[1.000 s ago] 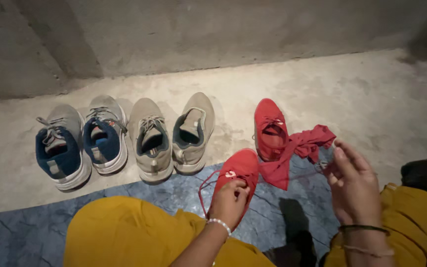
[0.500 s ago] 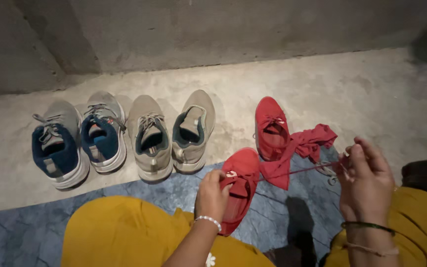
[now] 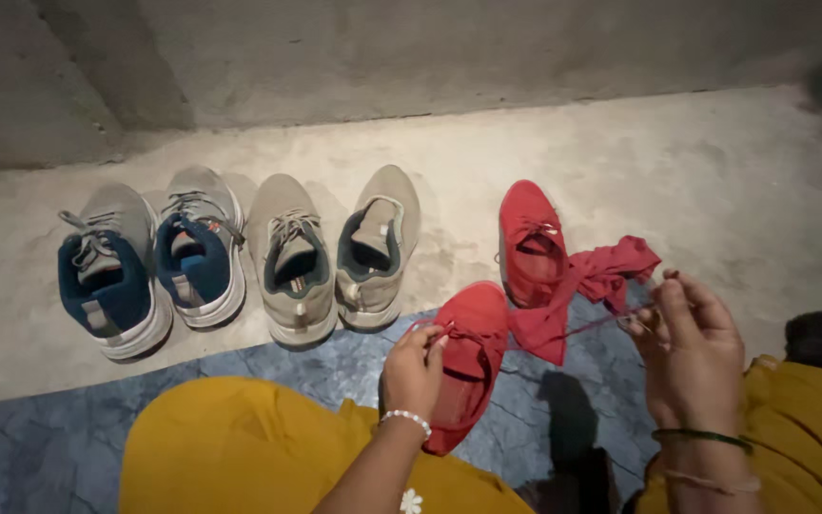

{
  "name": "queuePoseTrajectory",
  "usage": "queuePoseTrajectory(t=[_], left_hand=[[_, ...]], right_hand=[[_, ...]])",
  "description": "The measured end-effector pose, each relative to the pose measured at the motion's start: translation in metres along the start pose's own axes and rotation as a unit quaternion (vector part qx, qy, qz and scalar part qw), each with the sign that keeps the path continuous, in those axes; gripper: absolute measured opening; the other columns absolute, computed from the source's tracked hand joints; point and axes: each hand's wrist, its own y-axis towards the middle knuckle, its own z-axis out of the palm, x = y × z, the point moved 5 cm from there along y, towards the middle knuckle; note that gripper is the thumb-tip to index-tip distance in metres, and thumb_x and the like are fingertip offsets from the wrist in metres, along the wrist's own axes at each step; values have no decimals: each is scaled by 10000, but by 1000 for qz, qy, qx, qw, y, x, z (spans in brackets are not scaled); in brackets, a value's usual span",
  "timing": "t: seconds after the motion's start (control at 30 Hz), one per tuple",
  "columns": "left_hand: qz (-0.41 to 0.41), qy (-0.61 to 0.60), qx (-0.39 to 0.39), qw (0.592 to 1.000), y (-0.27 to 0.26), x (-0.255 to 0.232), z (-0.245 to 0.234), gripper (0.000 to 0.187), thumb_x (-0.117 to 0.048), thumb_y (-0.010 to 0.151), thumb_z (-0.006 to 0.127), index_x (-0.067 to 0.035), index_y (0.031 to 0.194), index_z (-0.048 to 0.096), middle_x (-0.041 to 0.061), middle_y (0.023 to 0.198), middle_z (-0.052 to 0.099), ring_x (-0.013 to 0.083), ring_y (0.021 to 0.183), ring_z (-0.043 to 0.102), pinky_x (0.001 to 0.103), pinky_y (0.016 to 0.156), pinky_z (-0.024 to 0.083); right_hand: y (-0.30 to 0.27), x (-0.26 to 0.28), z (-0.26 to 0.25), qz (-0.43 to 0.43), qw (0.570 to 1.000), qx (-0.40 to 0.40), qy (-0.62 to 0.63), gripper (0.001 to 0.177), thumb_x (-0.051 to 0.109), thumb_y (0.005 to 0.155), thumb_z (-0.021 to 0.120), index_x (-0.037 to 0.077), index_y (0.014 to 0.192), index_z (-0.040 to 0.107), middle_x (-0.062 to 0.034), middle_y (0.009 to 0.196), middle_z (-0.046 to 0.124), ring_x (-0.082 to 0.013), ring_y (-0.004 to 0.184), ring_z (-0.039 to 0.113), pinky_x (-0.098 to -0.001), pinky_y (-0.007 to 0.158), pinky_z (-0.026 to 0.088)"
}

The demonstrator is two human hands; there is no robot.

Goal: The person ties the laces of a red shoe, then wipes a beige sneaker with a red cloth. The person handles the shoes one at a time and uses the cloth to wipe the upper and sole areas.

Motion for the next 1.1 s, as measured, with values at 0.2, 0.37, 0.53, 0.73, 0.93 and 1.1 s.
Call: queuePoseTrajectory(t=[0.2, 0.37, 0.53, 0.73, 0.93, 1.1], left_hand=[[-3, -42, 4, 999, 3, 0, 0, 212, -199, 882, 709, -79, 1052, 746, 125, 1030, 746, 259, 813, 754, 357, 752, 584], [-23, -9, 30, 999, 0, -14, -5, 173, -183, 857, 736, -88, 1001, 732, 110, 1013, 723, 278, 816, 718, 379, 755, 564], [131, 65, -26, 989, -7, -44, -13, 278, -141, 758, 820, -70, 971, 657, 157, 983, 656, 391, 972, 619, 465, 856, 491], [91, 53, -10, 994, -7, -36, -8, 327, -115, 733, 811, -82, 1008, 637, 149, 1016, 661, 395, 998, 613, 469, 863, 484], [94, 29, -23, 995, 0, -26, -6, 224, -155, 783, 813, -58, 937, 683, 145, 959, 714, 366, 925, 662, 446, 821, 523], [-28, -23, -2, 999, 2, -8, -1, 208, -213, 812, 784, -61, 952, 758, 111, 918, 747, 269, 733, 729, 369, 688, 572]], right_hand=[[-3, 3, 20, -15, 999, 34, 6, 217, 60, 1027, 628, 6, 1236, 644, -61, 1117, 681, -152, 979, 672, -305, 910, 582], [-9, 21, 30, -47, 998, 36, 4, 211, 47, 1045, 634, 24, 1254, 635, -47, 1133, 667, -126, 1005, 661, -288, 932, 584], [-13, 24, 37, -57, 998, 27, -25, 148, 38, 1048, 650, 17, 1193, 628, -70, 1072, 691, -157, 963, 696, -251, 779, 540], [-12, 22, 35, -67, 996, 53, 2, 126, 25, 1068, 657, 5, 1193, 648, -72, 1048, 697, -159, 891, 656, -240, 740, 527], [-19, 29, 42, -108, 986, 57, -113, 149, 21, 1051, 646, 1, 1196, 669, -53, 1068, 701, -122, 932, 659, -256, 833, 544], [-29, 34, 57, -142, 974, 87, -153, 136, 37, 1055, 631, 1, 1183, 658, -54, 1032, 700, -120, 917, 670, -266, 850, 562]])
